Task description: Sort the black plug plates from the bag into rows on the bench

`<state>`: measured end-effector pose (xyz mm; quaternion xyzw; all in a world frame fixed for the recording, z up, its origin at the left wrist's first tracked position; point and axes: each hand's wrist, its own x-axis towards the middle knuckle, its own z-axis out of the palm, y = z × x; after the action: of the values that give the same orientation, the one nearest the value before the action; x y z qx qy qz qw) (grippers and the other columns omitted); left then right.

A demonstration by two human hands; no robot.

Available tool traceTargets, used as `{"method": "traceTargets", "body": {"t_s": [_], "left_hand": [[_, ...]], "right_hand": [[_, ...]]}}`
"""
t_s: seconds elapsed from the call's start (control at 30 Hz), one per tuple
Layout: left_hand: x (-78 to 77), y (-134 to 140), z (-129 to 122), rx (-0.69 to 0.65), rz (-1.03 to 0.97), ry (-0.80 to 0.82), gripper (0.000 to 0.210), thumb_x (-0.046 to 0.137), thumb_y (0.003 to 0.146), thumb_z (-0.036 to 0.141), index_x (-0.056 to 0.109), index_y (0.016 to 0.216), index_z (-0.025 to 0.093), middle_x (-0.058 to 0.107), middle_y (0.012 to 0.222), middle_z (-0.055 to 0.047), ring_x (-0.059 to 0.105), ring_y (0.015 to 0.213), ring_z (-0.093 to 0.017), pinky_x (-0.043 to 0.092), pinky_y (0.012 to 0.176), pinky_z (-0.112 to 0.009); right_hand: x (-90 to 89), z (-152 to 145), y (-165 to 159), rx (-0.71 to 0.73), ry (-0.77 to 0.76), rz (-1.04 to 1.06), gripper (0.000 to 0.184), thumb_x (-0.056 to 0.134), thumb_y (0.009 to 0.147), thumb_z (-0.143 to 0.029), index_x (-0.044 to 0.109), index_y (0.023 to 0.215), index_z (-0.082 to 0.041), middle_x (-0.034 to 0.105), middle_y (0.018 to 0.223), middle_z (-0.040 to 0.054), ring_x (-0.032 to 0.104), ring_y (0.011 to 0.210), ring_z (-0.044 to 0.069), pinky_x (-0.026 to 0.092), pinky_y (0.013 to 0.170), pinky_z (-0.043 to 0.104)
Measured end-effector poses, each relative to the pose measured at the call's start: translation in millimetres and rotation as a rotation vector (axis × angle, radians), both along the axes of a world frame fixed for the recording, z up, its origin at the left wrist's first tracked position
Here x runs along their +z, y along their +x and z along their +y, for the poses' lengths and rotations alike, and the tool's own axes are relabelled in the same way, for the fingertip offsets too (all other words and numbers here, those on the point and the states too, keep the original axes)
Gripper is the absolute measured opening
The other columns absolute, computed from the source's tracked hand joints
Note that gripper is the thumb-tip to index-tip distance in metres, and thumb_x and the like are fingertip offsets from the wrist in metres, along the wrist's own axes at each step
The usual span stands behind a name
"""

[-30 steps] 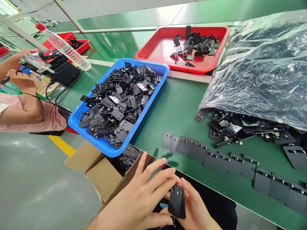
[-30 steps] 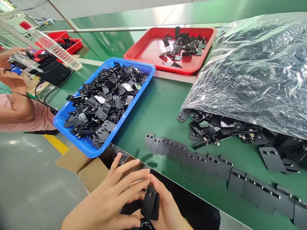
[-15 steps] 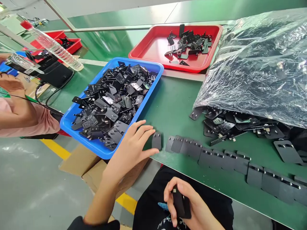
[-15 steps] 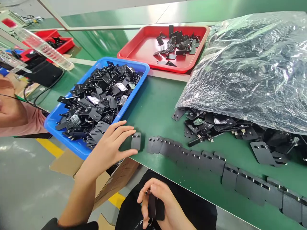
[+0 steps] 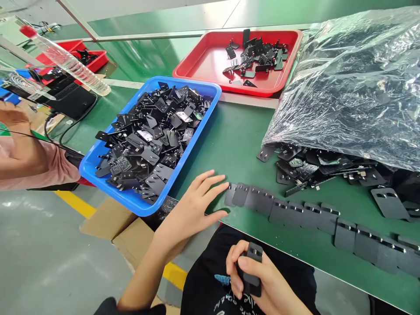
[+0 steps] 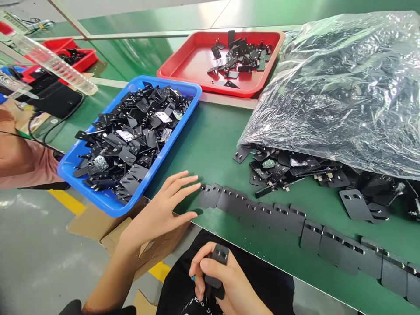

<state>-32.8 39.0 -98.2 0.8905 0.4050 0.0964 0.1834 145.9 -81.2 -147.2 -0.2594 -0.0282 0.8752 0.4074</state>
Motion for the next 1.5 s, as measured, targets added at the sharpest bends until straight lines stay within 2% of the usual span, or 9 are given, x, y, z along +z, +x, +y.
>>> {"method": "traceTargets", "body": {"t_s": [0.17, 0.33, 0.5, 0.6, 0.83, 0.97, 1.17, 1.37, 1.5], "left_hand": [[-15.1, 17.6, 25.5, -0.103, 0.042, -0.035, 0.068, 0.069, 0.084, 0.035, 0.038, 0.143, 0.021, 0.036, 0.15, -0.015, 0.019, 0.145, -0.033, 0.031, 0.114, -0.059], [-12.8, 28.4, 38.9, -0.168, 0.064, -0.007, 0.048, 0.069, 0.083, 0.036, 0.053, 0.127, 0.021, 0.043, 0.141, -0.013, 0.024, 0.142, -0.032, 0.026, 0.116, -0.06], [17.8, 24.0, -1.9, -0.082, 0.028, 0.14, 0.043, 0.07, 0.083, 0.039, 0.056, 0.119, 0.02, 0.052, 0.129, -0.01, 0.03, 0.136, -0.03, 0.022, 0.119, -0.059], [29.6, 27.0, -39.5, -0.208, 0.004, 0.067, 0.045, 0.07, 0.082, 0.043, 0.059, 0.119, 0.022, 0.059, 0.122, -0.007, 0.039, 0.131, -0.027, 0.022, 0.121, -0.053], [20.4, 40.2, -61.6, -0.242, -0.043, 0.04, 0.046, 0.071, 0.081, 0.04, 0.059, 0.121, 0.019, 0.064, 0.115, -0.006, 0.048, 0.124, -0.026, 0.032, 0.118, -0.052], [18.9, 45.5, -59.4, -0.257, -0.022, 0.019, 0.045, 0.071, 0.082, 0.037, 0.059, 0.121, 0.019, 0.063, 0.118, -0.006, 0.048, 0.124, -0.026, 0.033, 0.117, -0.053], [11.5, 45.1, -30.0, -0.324, -0.047, -0.061, 0.065, 0.075, 0.075, 0.049, 0.054, 0.129, 0.02, 0.053, 0.134, -0.013, 0.036, 0.136, -0.032, 0.038, 0.113, -0.052], [-7.8, 50.6, 28.0, -0.205, 0.127, 0.106, 0.056, 0.069, 0.083, 0.034, 0.05, 0.134, 0.022, 0.042, 0.146, -0.013, 0.018, 0.144, -0.038, 0.016, 0.113, -0.071], [-8.0, 50.6, 38.4, -0.223, 0.166, 0.117, 0.043, 0.067, 0.085, 0.037, 0.055, 0.122, 0.02, 0.054, 0.132, -0.01, 0.028, 0.138, -0.034, 0.016, 0.115, -0.069]], "right_hand": [[-4.5, -5.5, 1.6, 0.123, 0.093, -0.13, 0.025, 0.08, 0.071, -0.036, 0.07, 0.081, -0.016, 0.064, 0.079, 0.0024, 0.049, 0.05, 0.005, 0.039, 0.049, 0.02], [-11.0, -6.1, 2.2, 0.2, 0.126, -0.273, 0.033, 0.082, 0.066, -0.044, 0.072, 0.084, -0.017, 0.057, 0.082, 0.0, 0.046, 0.056, 0.005, 0.04, 0.052, 0.019], [-10.2, -7.9, 3.5, 0.066, 0.093, -0.307, 0.042, 0.076, 0.073, -0.054, 0.07, 0.094, -0.019, 0.061, 0.082, 0.0012, 0.05, 0.058, 0.009, 0.044, 0.057, 0.024], [0.5, -5.5, 5.6, -0.042, -0.007, -0.281, 0.044, 0.076, 0.072, -0.057, 0.07, 0.096, -0.021, 0.064, 0.079, 0.0006, 0.056, 0.064, 0.012, 0.048, 0.069, 0.028], [8.1, 0.5, 24.6, 0.005, 0.021, -0.089, 0.029, 0.063, 0.066, -0.023, 0.069, 0.094, -0.019, 0.066, 0.072, 0.0016, 0.063, 0.072, 0.019, 0.049, 0.074, 0.033], [0.7, -2.5, 33.5, -0.017, 0.079, 0.028, 0.04, 0.061, 0.065, -0.029, 0.065, 0.103, -0.019, 0.064, 0.072, 0.0017, 0.059, 0.06, 0.017, 0.049, 0.06, 0.031], [0.4, -2.6, 37.5, -0.029, 0.163, -0.243, 0.028, 0.075, 0.072, -0.038, 0.061, 0.088, -0.019, 0.061, 0.084, 0.0003, 0.047, 0.056, 0.008, 0.04, 0.047, 0.017], [1.9, -8.9, 43.3, 0.051, 0.182, -0.184, 0.033, 0.071, 0.073, -0.037, 0.063, 0.099, -0.018, 0.065, 0.085, 0.0025, 0.049, 0.057, 0.008, 0.041, 0.046, 0.016], [-0.3, -13.7, 48.0, 0.038, 0.2, -0.191, 0.031, 0.07, 0.076, -0.035, 0.062, 0.101, -0.019, 0.065, 0.086, 0.0033, 0.054, 0.063, 0.01, 0.046, 0.05, 0.019]]}}
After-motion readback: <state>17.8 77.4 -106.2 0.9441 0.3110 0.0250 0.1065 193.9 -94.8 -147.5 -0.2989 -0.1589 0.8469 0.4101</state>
